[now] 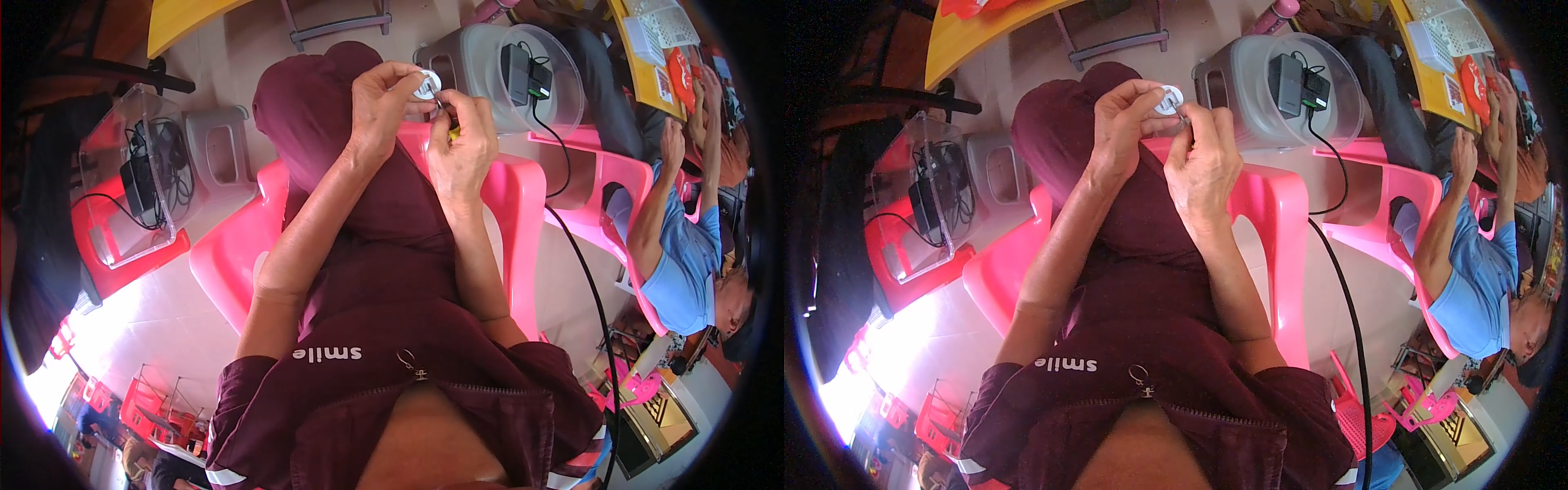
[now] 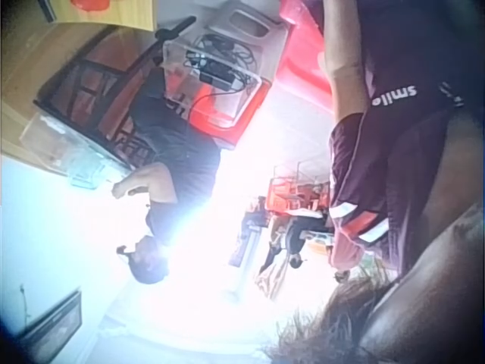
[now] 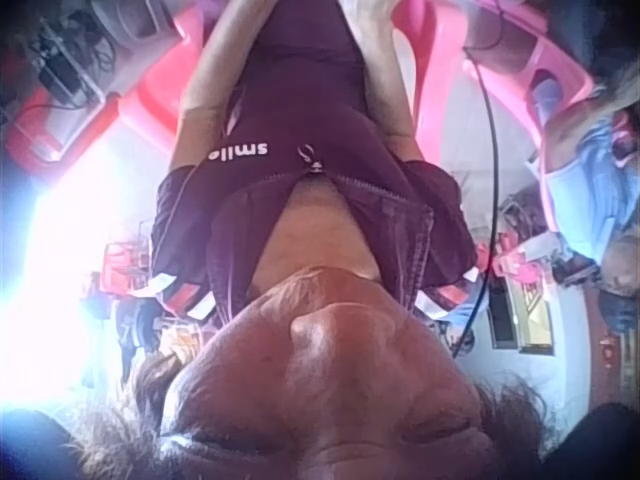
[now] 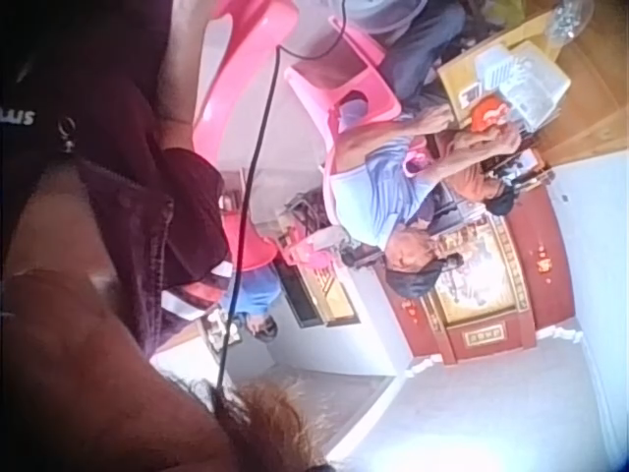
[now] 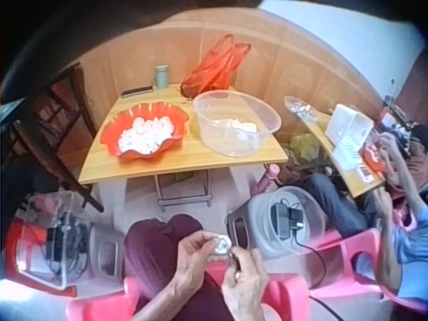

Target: The person assembles small plastic components using a small tool and by hand, placing the finished pieces into a bowl on the table and picking up new parts from another bowl.

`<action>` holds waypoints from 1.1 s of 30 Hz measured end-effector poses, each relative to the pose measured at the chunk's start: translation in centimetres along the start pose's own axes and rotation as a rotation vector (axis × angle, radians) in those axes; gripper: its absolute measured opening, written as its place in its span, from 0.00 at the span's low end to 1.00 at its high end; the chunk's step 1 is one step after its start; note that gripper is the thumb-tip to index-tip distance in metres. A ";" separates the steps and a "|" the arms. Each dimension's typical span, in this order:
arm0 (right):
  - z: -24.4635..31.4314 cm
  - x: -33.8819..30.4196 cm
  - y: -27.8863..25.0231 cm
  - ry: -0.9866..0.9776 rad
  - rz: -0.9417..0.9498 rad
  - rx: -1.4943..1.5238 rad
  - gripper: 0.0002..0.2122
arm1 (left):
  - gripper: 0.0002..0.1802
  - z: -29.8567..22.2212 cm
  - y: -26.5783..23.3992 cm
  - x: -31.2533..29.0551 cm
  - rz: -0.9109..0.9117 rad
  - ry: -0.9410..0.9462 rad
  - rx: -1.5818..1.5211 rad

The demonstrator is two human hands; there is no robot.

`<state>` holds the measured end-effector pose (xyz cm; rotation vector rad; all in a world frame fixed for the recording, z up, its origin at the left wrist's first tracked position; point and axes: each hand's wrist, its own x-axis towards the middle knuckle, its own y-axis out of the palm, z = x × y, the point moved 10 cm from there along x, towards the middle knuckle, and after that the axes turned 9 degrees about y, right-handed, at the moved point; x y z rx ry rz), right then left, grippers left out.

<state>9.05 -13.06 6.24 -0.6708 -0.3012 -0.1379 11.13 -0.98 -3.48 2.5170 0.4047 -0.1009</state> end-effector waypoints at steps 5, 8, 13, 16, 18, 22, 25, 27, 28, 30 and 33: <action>0.0 0.1 0.3 0.024 0.034 -0.066 0.09 | 0.10 -0.5 0.7 -0.1 0.058 0.042 0.022; 0.2 0.0 0.5 0.024 0.030 -0.114 0.09 | 0.12 -0.4 0.9 -0.2 0.088 0.039 0.022; 0.1 0.1 0.7 0.017 0.010 -0.183 0.09 | 0.13 -0.3 1.3 -0.1 0.116 0.061 -0.024; 0.0 0.1 0.8 0.011 0.004 -0.163 0.09 | 0.13 -0.5 1.2 -0.1 0.109 0.092 0.032; 0.3 0.2 0.5 0.013 -0.024 -0.146 0.08 | 0.12 -0.5 1.6 -0.2 0.161 0.087 0.108; 0.4 0.3 0.5 0.015 -0.050 -0.107 0.08 | 0.12 -0.5 1.2 0.2 0.150 0.108 0.114; 0.6 0.3 0.6 -0.001 -0.051 -0.112 0.08 | 0.13 -0.6 1.1 0.2 0.136 0.130 0.098; 0.4 0.3 0.7 0.002 -0.046 -0.109 0.08 | 0.13 -0.6 1.0 0.1 0.122 0.122 0.115; 0.3 0.3 0.7 0.004 -0.041 -0.105 0.08 | 0.13 -0.6 1.0 0.1 0.122 0.122 0.115; 0.3 0.2 0.7 0.004 -0.036 -0.108 0.08 | 0.13 -0.6 0.9 0.0 0.113 0.125 0.115; 0.1 0.2 0.8 -0.001 -0.034 -0.102 0.08 | 0.13 -0.6 0.7 0.1 0.111 0.146 0.141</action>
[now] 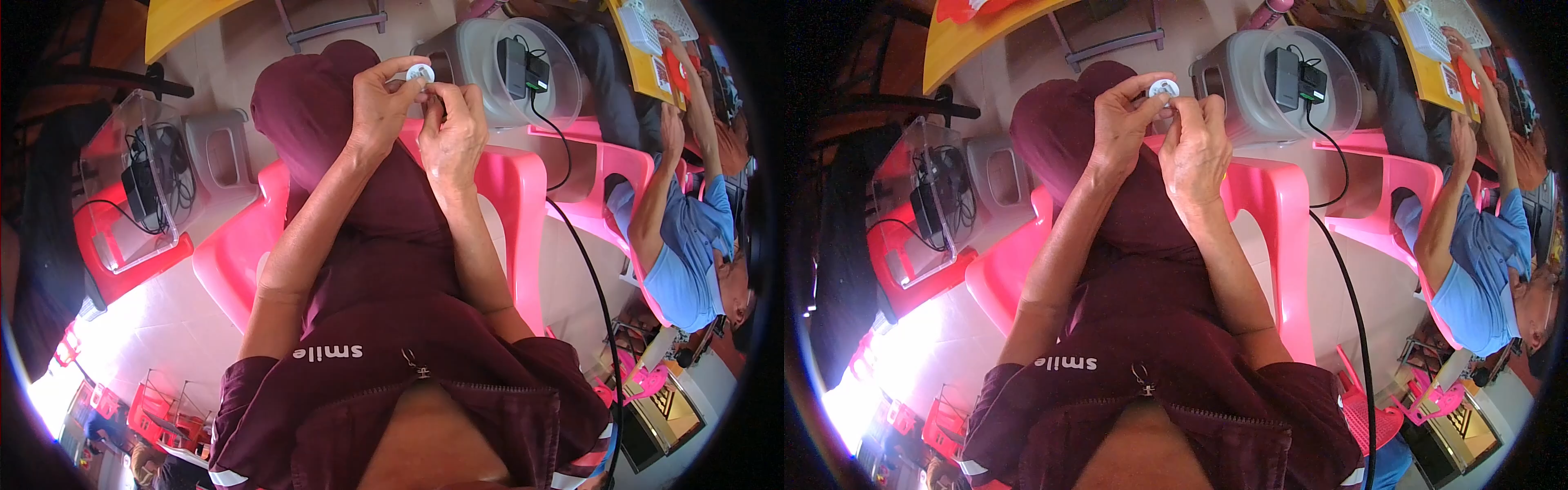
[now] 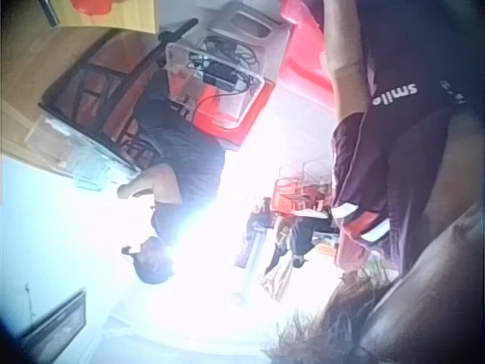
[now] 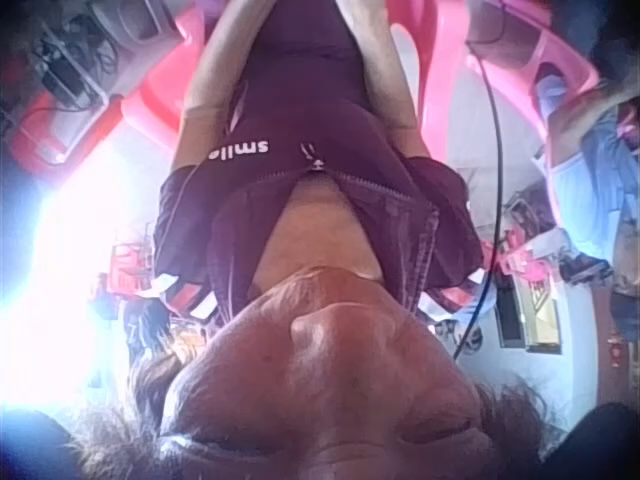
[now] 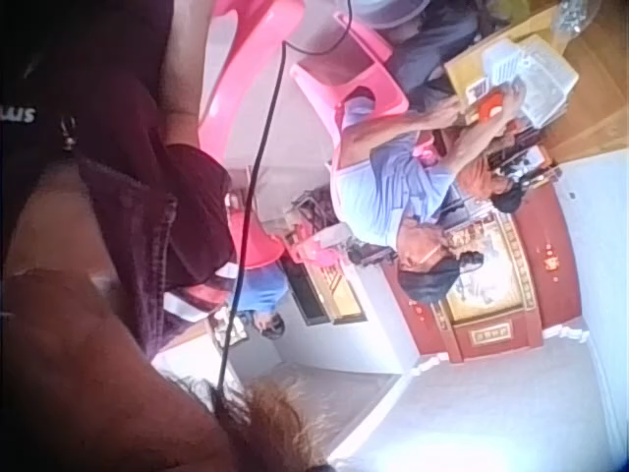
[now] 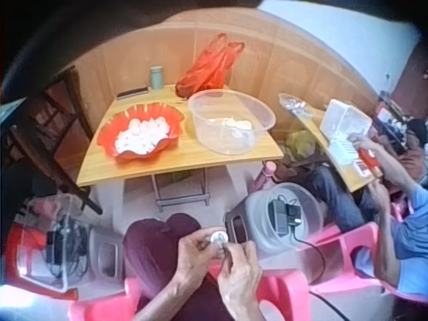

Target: The person assembles small plastic components using a small tool and by hand, placing the finished pieces into a bowl on the table and picking up new parts from another bowl.

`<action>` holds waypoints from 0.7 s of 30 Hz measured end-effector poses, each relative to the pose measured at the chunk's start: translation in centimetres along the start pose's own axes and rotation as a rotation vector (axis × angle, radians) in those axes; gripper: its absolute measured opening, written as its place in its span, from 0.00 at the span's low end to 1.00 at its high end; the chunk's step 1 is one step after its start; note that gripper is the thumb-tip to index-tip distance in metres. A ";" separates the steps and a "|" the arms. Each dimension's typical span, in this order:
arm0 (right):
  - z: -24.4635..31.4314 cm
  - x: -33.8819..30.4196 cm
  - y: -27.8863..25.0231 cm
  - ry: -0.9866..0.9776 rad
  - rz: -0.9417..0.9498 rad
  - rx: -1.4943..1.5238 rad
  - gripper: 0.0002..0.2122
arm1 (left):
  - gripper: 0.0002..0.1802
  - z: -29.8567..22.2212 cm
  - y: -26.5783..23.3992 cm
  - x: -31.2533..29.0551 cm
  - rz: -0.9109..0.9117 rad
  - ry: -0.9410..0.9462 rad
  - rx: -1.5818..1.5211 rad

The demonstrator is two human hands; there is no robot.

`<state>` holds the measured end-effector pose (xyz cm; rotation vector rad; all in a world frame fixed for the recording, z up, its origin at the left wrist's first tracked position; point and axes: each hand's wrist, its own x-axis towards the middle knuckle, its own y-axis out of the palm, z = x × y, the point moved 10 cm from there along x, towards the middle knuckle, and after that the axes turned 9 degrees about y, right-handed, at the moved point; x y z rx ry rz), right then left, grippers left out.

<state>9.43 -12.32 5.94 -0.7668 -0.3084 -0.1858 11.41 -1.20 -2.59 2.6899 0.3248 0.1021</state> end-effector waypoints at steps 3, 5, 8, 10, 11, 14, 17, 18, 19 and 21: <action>-0.2 0.0 0.1 -0.003 -0.007 0.024 0.08 | 0.13 0.1 0.0 0.0 -0.004 -0.002 0.002; -0.2 0.1 0.1 -0.001 -0.012 0.039 0.08 | 0.12 0.1 0.1 0.1 -0.004 -0.001 0.005; -0.1 0.2 0.1 -0.014 -0.013 0.042 0.08 | 0.12 0.1 0.0 0.2 0.002 0.007 0.013; 0.0 0.2 0.1 -0.014 -0.003 0.008 0.08 | 0.12 0.1 0.1 0.2 0.009 0.014 0.018; -0.1 0.2 0.2 -0.013 -0.003 0.008 0.08 | 0.12 0.0 0.2 0.2 0.020 0.035 0.035; -0.6 0.4 0.2 -0.004 -0.003 0.017 0.08 | 0.12 0.2 0.5 0.1 0.045 -0.003 0.095; -0.7 0.5 0.1 0.042 0.053 0.005 0.06 | 0.13 0.8 0.3 -0.2 0.032 -0.074 0.077; -0.8 0.7 0.1 0.073 0.092 -0.023 0.06 | 0.13 1.0 0.1 -0.2 0.005 -0.087 0.014; -0.8 0.7 0.2 0.105 0.134 -0.051 0.06 | 0.13 0.9 0.0 -0.2 0.003 -0.086 0.015; -0.4 0.7 0.0 0.090 0.130 -0.048 0.06 | 0.13 0.9 -0.3 0.0 -0.014 -0.100 -0.103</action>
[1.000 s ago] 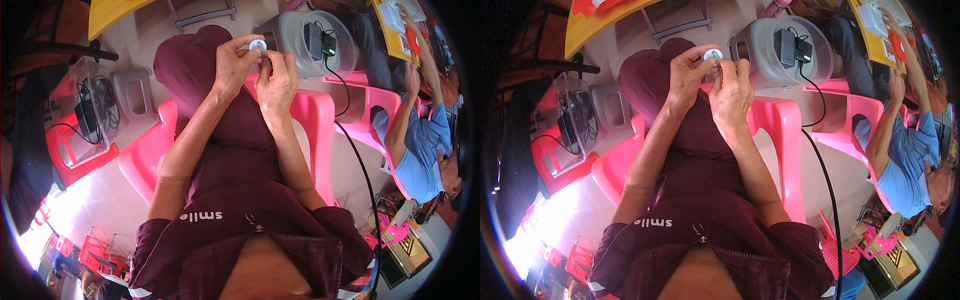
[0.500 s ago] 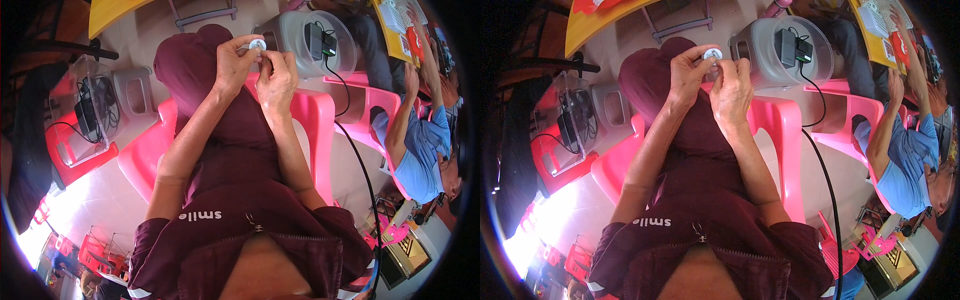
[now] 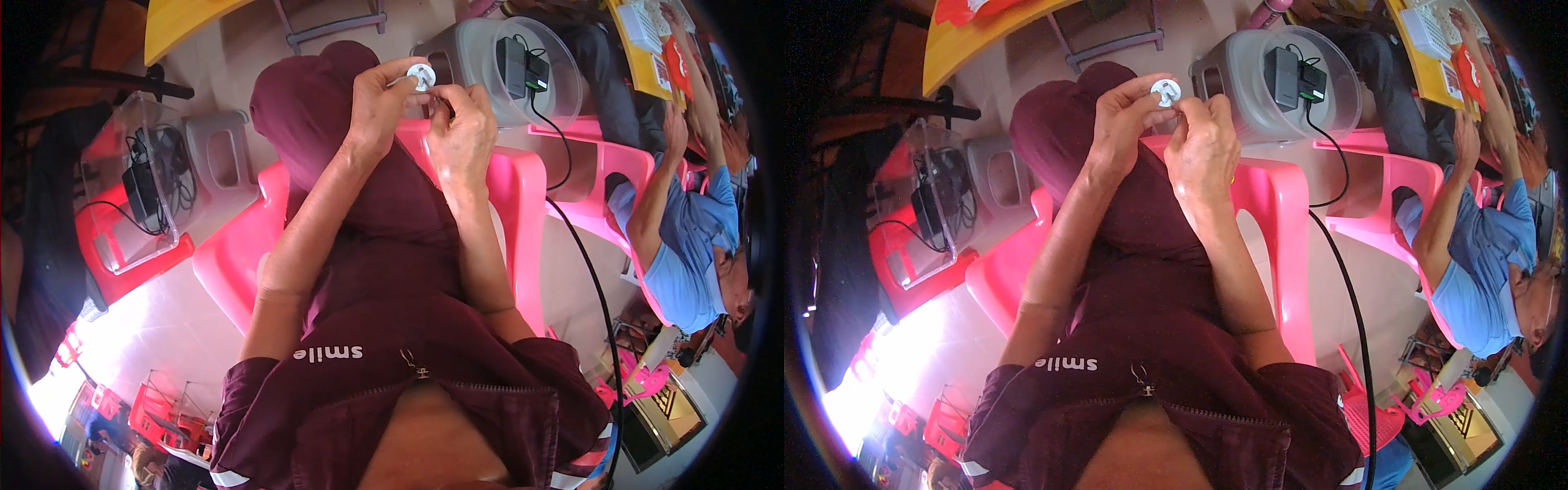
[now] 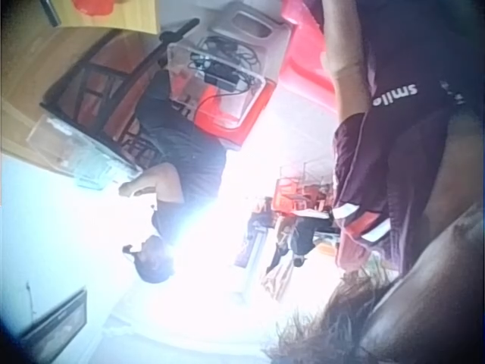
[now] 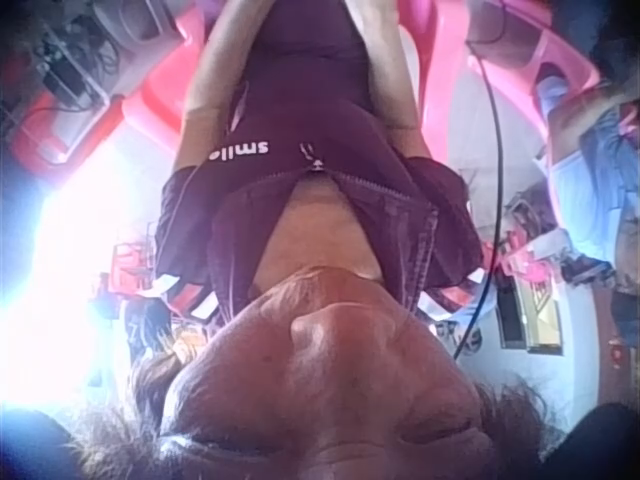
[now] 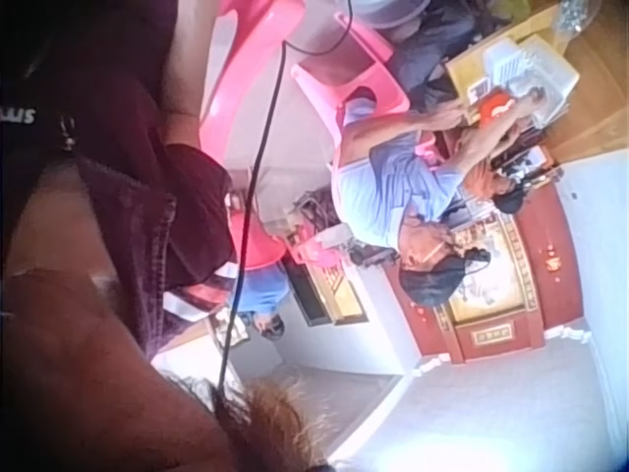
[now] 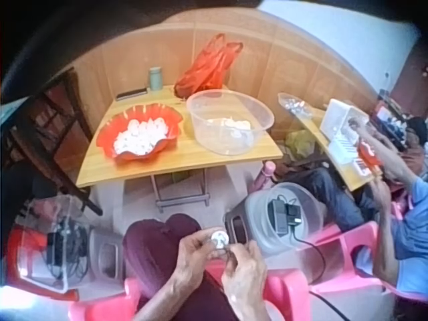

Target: The person assembles small plastic components using a small tool and by hand, placing the finished pieces into a bowl on the table and picking up new parts from another bowl.

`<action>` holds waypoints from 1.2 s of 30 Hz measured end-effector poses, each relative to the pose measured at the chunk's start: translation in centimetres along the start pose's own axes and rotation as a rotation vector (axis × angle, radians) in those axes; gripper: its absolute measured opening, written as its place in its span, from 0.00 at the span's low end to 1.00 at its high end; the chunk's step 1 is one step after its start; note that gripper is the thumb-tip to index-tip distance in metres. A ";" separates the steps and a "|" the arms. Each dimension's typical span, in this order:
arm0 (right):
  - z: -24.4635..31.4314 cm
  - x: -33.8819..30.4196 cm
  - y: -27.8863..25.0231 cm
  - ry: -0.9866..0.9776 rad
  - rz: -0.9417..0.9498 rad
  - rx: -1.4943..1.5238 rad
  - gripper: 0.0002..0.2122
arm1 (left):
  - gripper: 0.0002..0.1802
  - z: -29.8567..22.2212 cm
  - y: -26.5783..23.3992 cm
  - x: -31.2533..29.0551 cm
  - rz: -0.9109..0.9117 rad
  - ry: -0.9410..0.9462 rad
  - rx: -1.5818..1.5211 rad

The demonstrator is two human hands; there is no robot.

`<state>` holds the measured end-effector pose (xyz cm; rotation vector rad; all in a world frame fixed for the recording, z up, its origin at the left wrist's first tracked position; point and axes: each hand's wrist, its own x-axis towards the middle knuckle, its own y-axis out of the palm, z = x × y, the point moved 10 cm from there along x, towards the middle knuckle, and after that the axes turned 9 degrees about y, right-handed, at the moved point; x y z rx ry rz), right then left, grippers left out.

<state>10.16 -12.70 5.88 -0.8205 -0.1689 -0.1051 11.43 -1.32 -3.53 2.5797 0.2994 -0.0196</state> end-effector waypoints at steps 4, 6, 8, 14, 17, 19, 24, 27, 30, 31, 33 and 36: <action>0.0 -0.1 -0.2 -0.022 -0.025 0.009 0.06 | 0.13 0.1 0.5 0.0 0.023 -0.013 -0.013; 0.0 -0.1 0.0 -0.020 -0.034 0.021 0.06 | 0.13 0.0 0.5 -0.1 0.027 -0.012 -0.006; -0.1 -0.1 0.1 -0.020 -0.041 0.032 0.06 | 0.13 0.1 0.4 -0.1 0.023 0.006 0.006; 0.0 -0.3 0.1 -0.039 -0.080 -0.002 0.06 | 0.13 -0.1 0.4 -0.2 0.018 0.034 0.043; 0.1 -0.4 0.1 -0.045 -0.093 0.006 0.06 | 0.13 0.1 0.3 -0.2 0.024 0.030 0.064; 0.2 -0.6 0.0 -0.080 -0.120 0.005 0.06 | 0.13 0.3 0.3 -0.2 0.030 0.025 0.083; -0.2 -0.3 0.3 -0.062 -0.128 0.052 0.05 | 0.13 -0.3 0.7 0.1 -0.002 0.041 0.086; 0.6 0.1 0.9 -0.032 -0.077 0.009 0.04 | 0.13 0.2 -0.5 0.5 -0.025 0.093 0.160; 0.1 0.6 1.4 0.001 -0.039 -0.075 0.03 | 0.11 0.7 0.0 0.8 0.041 0.043 0.359; 0.1 0.8 1.5 -0.013 -0.069 -0.060 0.03 | 0.12 -0.3 0.0 0.7 0.032 0.297 0.519; -0.4 1.0 1.6 -0.008 -0.045 -0.060 0.02 | 0.14 -0.5 0.0 0.5 -0.045 0.254 0.442; 0.1 1.0 1.1 -0.038 -0.009 -0.023 0.03 | 0.15 -1.3 0.2 -0.2 -0.044 0.257 0.458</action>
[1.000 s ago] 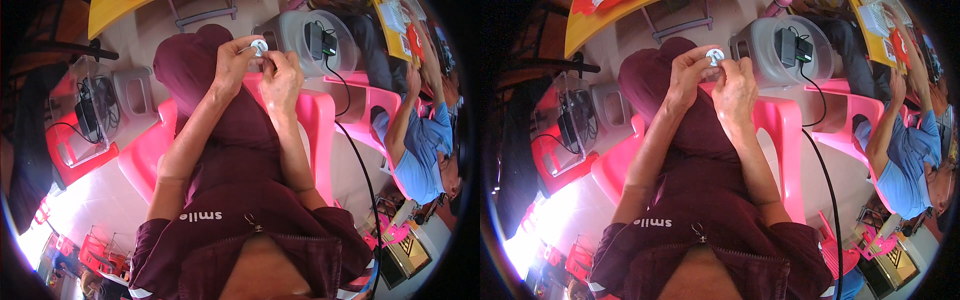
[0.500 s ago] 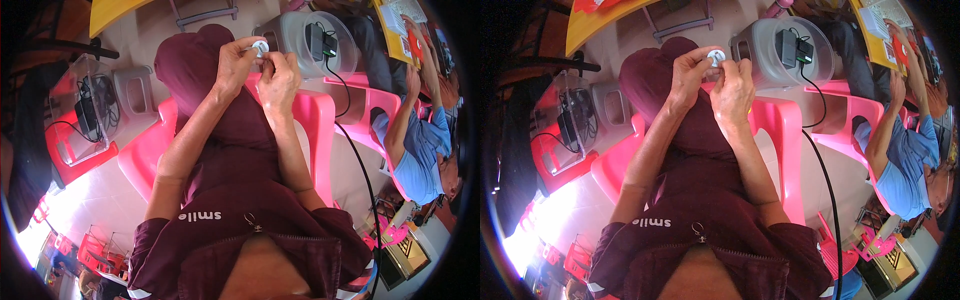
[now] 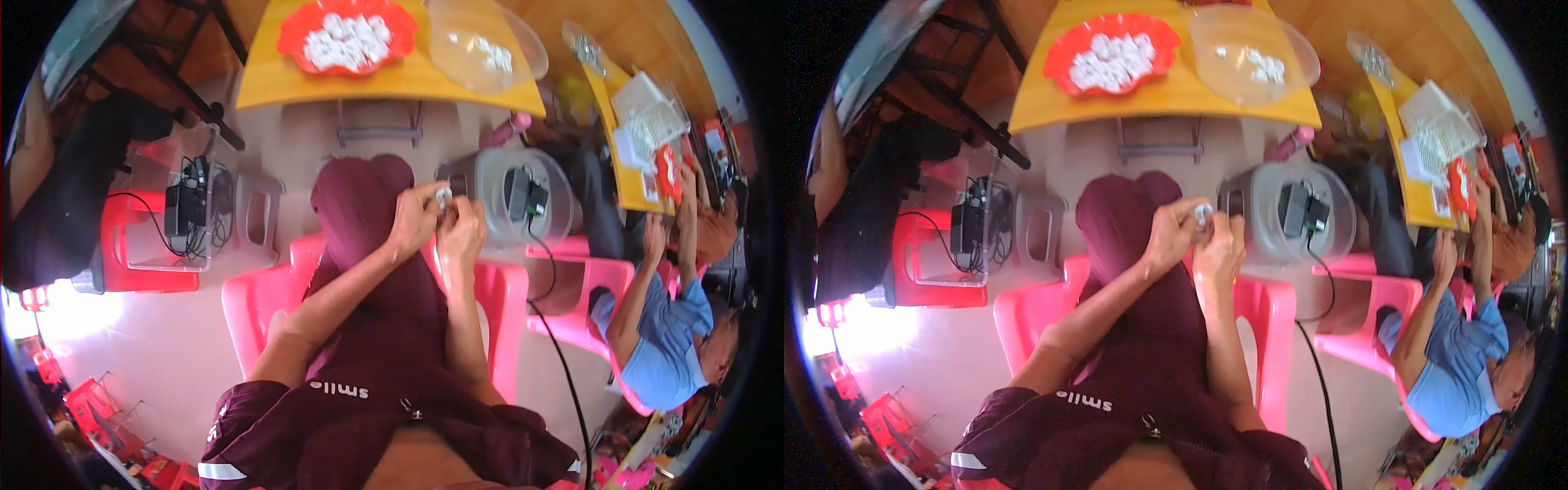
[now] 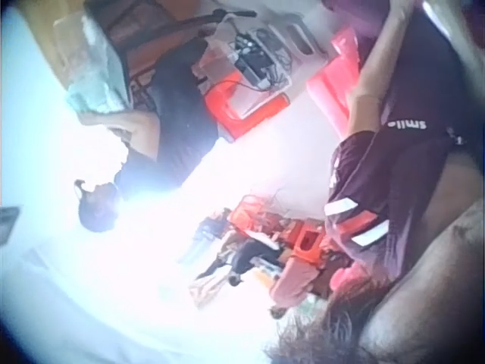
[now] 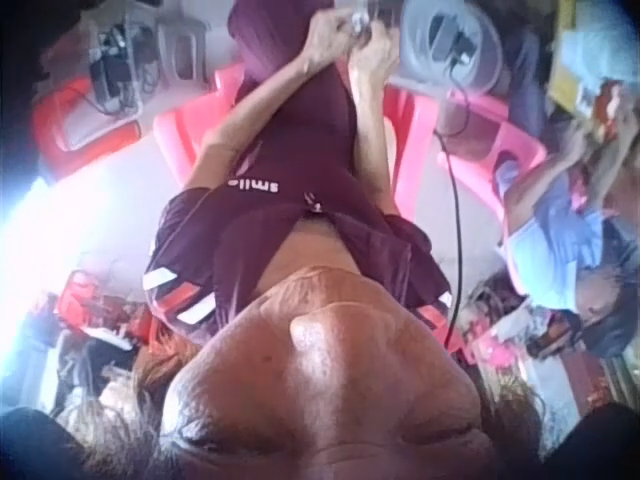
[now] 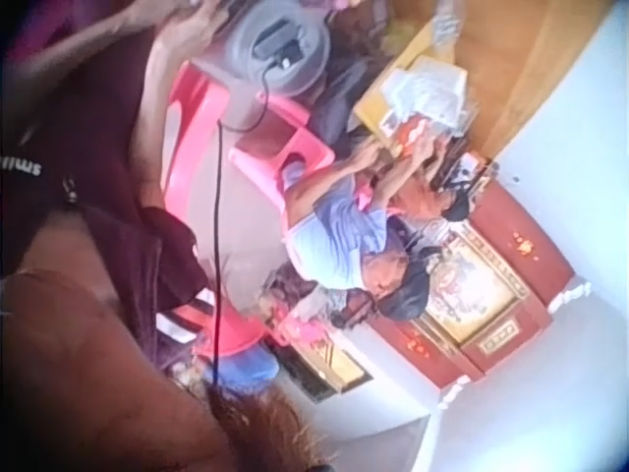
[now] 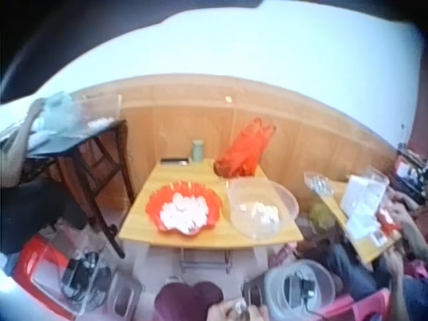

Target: The person assembles small plastic components using a small tool and by hand, placing the finished pieces into a bowl on the table and picking up new parts from another bowl.

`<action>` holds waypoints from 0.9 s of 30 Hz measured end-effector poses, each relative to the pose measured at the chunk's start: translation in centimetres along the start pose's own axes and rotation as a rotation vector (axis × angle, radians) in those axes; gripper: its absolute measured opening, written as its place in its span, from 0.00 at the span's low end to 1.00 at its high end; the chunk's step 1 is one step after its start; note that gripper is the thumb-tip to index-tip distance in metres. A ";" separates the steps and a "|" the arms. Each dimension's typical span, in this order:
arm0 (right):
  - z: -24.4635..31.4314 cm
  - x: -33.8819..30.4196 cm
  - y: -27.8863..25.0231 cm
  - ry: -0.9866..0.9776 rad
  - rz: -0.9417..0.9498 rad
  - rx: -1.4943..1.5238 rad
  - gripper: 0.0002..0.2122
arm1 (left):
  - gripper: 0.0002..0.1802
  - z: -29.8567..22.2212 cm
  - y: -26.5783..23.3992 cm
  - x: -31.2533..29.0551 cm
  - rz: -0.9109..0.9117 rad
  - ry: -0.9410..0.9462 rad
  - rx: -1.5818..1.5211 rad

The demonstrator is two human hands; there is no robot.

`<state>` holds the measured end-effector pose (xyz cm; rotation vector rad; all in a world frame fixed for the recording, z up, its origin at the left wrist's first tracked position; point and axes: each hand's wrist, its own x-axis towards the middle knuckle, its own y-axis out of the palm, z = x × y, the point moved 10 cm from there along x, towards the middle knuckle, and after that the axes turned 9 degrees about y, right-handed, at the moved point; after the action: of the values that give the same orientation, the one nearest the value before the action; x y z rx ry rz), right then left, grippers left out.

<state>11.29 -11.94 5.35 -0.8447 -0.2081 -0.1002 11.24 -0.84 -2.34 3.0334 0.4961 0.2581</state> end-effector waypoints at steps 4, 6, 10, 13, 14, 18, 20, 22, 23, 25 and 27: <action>1.0 -1.1 -1.6 -0.063 -0.052 0.121 0.09 | 0.17 -2.7 -3.6 1.2 -0.154 0.054 -0.069; 1.4 -2.1 -1.6 -0.073 -0.056 0.200 0.11 | 0.17 -6.0 -6.5 2.8 -0.317 0.201 -0.130; 3.9 -5.2 0.8 -0.224 0.041 0.355 0.12 | 0.19 -17.2 -11.6 7.4 -0.422 0.542 0.197; 6.0 -6.7 2.3 -0.318 0.079 0.275 0.11 | 0.20 -21.7 -15.2 11.3 -0.498 0.744 0.503; 5.8 -6.5 2.2 -0.308 0.066 0.276 0.11 | 0.20 -20.7 -16.3 13.7 -0.456 0.649 0.435; 4.8 -5.7 2.4 -0.275 0.076 0.307 0.12 | 0.19 -18.1 -17.7 19.8 -0.274 0.534 0.935; 4.4 -5.7 2.6 -0.255 0.069 0.315 0.11 | 0.18 -18.3 -15.9 20.9 -0.209 0.502 1.193; 4.4 -5.3 2.7 -0.247 0.063 0.331 0.12 | 0.18 -19.2 -14.1 21.4 -0.177 0.569 1.179; 4.4 -5.3 2.6 -0.251 0.064 0.349 0.12 | 0.18 -19.8 -13.1 21.5 -0.161 0.633 1.167; 4.4 -5.4 3.0 -0.236 0.088 0.348 0.13 | 0.17 -19.8 -11.8 22.5 -0.119 0.621 1.170; 4.4 -5.2 3.2 -0.232 0.101 0.344 0.13 | 0.16 -19.8 -10.6 23.8 -0.093 0.598 1.181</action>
<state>6.13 -6.47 4.69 -0.5206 -0.3878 0.1264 26.71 17.46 19.96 3.9583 1.1603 1.2982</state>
